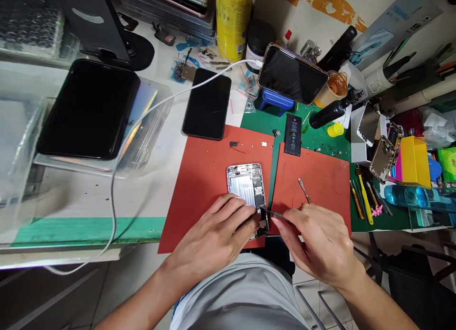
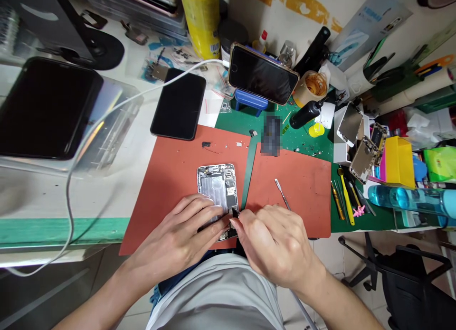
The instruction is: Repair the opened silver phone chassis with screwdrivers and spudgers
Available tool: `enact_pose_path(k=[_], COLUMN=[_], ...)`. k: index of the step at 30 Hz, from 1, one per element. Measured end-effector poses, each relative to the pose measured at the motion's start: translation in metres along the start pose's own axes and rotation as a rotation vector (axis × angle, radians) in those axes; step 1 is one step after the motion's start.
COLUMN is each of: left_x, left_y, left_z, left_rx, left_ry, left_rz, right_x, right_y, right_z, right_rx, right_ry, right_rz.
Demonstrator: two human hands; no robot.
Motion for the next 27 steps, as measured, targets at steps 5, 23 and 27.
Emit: enact_pose_path(k=[5,23,27], left_x=[-0.003,-0.0073,-0.0075], left_y=[-0.0001,0.0035,0.0028], left_z=[-0.0002,0.0,0.0003], left_rx=[0.071,0.111,0.097], left_ry=[-0.016,0.003,-0.004], left_rz=[-0.03,0.019,0.008], right_x=[-0.0016,-0.0041,-0.0025], right_y=[0.0024,0.0022,0.0016], right_z=[-0.0007,-0.0035,-0.0031], right_rx=[0.033,0.086,0.074], right_ry=[-0.015,0.043,0.031], right_rz=[0.017,0.01,0.005])
Point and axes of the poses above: each hand's wrist, its own x-axis towards the middle knuckle, its own y-axis out of the palm, z = x × y, the point moved 5 cm from there along x, towards the middle knuckle, and after that the axes turned 9 degrees about x, right-handed, at the moved point
